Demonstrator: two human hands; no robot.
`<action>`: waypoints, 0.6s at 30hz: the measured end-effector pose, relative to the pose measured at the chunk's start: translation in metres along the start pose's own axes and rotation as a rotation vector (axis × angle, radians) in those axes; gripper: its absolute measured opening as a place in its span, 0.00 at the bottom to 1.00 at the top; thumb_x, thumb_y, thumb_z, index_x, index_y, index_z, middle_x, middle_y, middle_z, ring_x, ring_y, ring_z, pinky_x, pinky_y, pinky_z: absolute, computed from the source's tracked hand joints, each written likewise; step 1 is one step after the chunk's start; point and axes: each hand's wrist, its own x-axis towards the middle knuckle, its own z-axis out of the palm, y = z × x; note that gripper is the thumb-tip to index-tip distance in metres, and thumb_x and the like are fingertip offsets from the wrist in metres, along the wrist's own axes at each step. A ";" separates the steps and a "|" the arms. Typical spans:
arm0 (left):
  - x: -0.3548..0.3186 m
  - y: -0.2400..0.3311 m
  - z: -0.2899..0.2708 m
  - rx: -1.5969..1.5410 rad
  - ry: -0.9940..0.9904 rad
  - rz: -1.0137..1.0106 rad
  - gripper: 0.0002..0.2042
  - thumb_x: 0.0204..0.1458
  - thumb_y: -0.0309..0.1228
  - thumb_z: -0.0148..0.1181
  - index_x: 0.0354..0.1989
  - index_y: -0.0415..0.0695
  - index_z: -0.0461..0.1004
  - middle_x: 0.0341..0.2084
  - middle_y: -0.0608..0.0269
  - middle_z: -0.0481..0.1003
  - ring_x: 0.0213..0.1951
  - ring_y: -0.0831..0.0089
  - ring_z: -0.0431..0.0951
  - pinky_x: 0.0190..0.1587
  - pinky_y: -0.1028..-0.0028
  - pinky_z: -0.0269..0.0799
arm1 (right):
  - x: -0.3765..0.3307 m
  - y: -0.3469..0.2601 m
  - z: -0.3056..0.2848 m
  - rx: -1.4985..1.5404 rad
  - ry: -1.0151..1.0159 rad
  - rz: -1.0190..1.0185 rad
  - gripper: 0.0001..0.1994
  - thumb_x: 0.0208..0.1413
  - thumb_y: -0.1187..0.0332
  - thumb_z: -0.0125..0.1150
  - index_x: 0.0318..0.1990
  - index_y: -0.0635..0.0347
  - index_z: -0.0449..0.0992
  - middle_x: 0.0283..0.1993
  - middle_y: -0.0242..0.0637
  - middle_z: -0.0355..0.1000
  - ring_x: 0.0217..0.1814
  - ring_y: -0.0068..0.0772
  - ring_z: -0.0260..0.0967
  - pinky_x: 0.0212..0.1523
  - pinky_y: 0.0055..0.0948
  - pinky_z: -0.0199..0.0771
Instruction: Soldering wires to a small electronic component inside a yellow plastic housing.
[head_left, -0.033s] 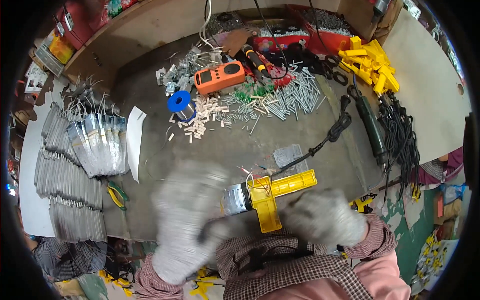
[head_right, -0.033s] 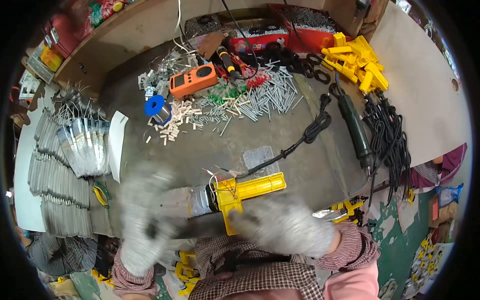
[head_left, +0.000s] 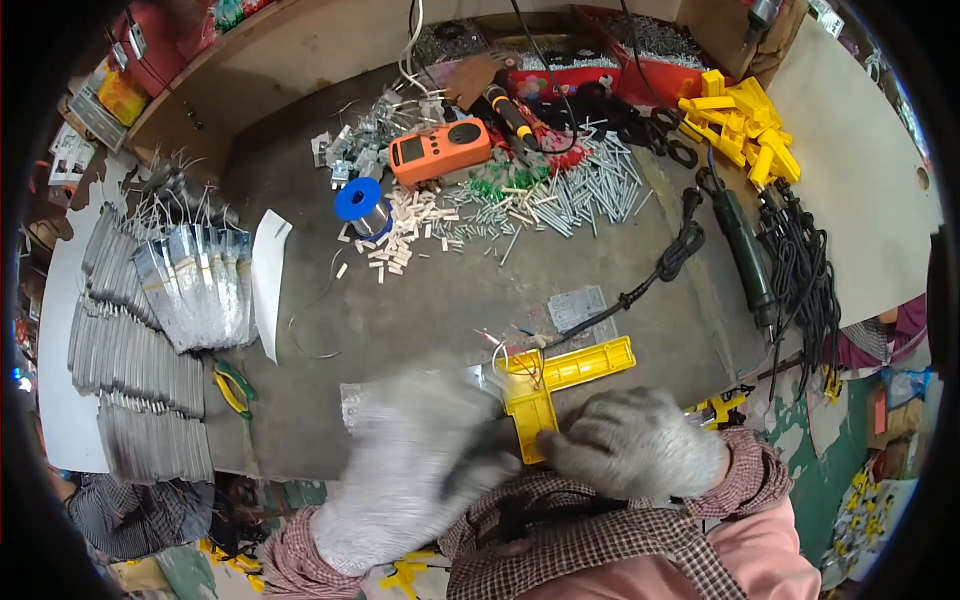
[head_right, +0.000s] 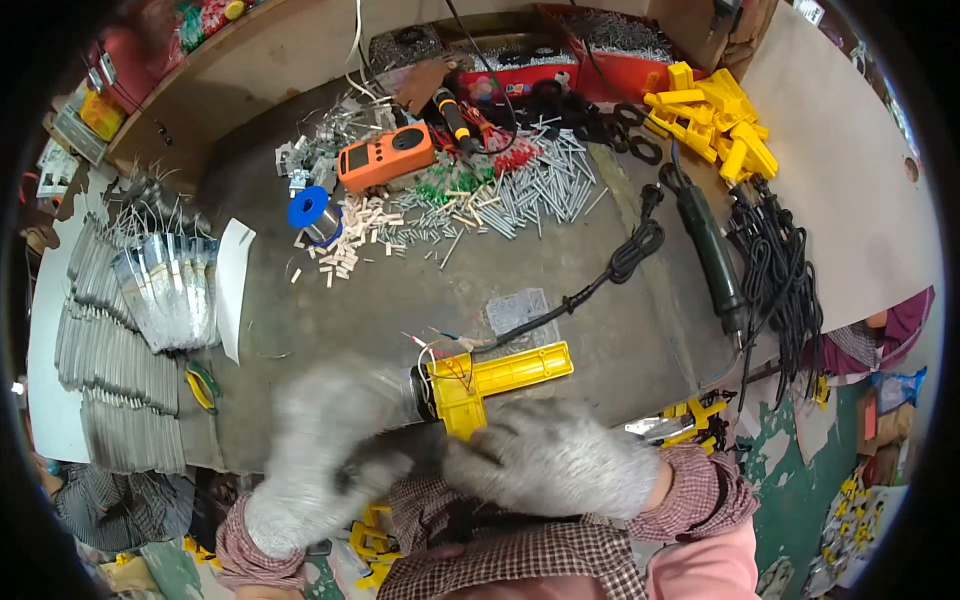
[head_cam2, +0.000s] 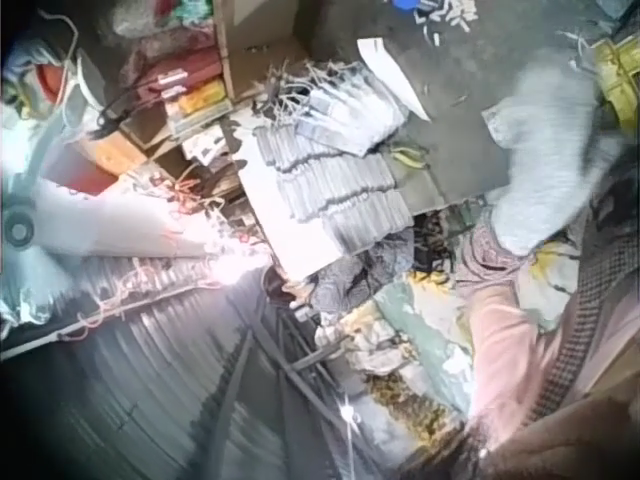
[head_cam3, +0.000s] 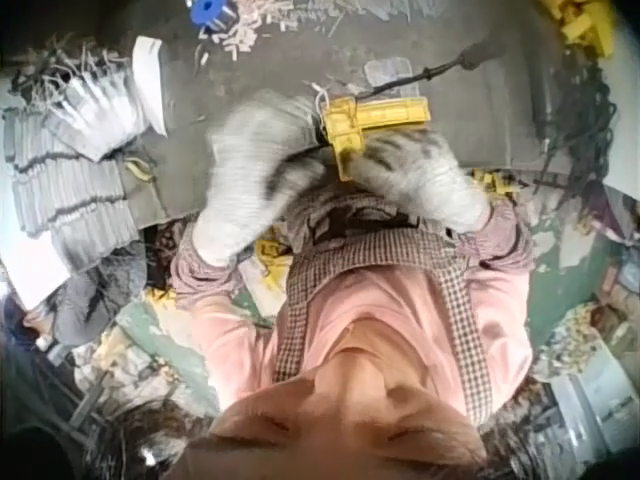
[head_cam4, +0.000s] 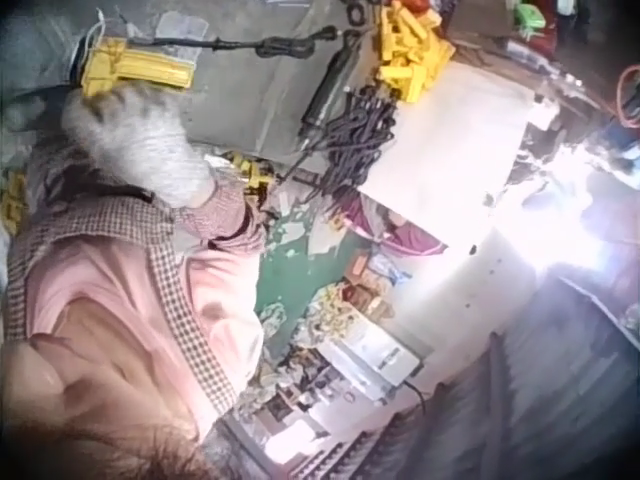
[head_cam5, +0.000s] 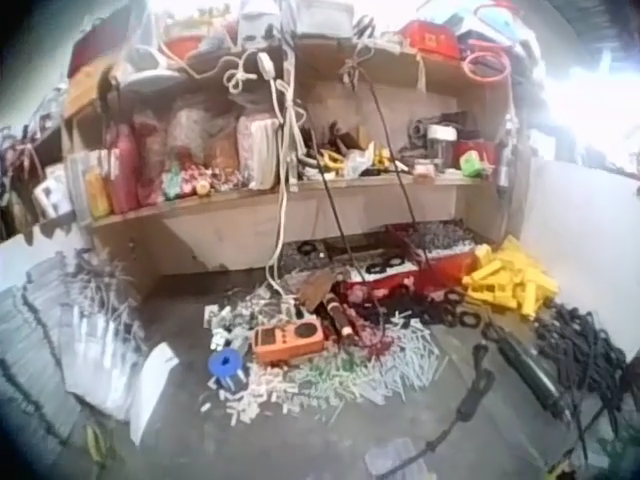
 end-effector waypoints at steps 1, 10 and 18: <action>-0.003 0.001 0.010 -0.241 -0.312 -0.046 0.22 0.63 0.43 0.58 0.61 0.44 0.71 0.45 0.52 0.76 0.51 0.54 0.76 0.53 0.57 0.71 | 0.000 0.000 0.002 0.053 0.004 -0.012 0.15 0.52 0.64 0.63 0.49 0.46 0.79 0.32 0.26 0.76 0.34 0.29 0.78 0.31 0.30 0.80; -0.039 0.000 0.036 -0.923 -1.002 -0.371 0.18 0.69 0.46 0.51 0.57 0.51 0.77 0.37 0.51 0.81 0.40 0.59 0.82 0.42 0.64 0.77 | -0.038 0.007 -0.001 0.510 -0.225 -0.155 0.19 0.56 0.67 0.58 0.56 0.49 0.78 0.30 0.28 0.77 0.29 0.32 0.78 0.28 0.29 0.76; 0.007 -0.016 0.023 -0.057 -0.464 -0.279 0.24 0.60 0.47 0.60 0.61 0.47 0.75 0.44 0.49 0.80 0.48 0.59 0.80 0.55 0.54 0.71 | -0.063 0.009 -0.003 0.407 -0.141 0.412 0.18 0.54 0.72 0.63 0.54 0.54 0.79 0.24 0.37 0.75 0.26 0.40 0.78 0.28 0.33 0.78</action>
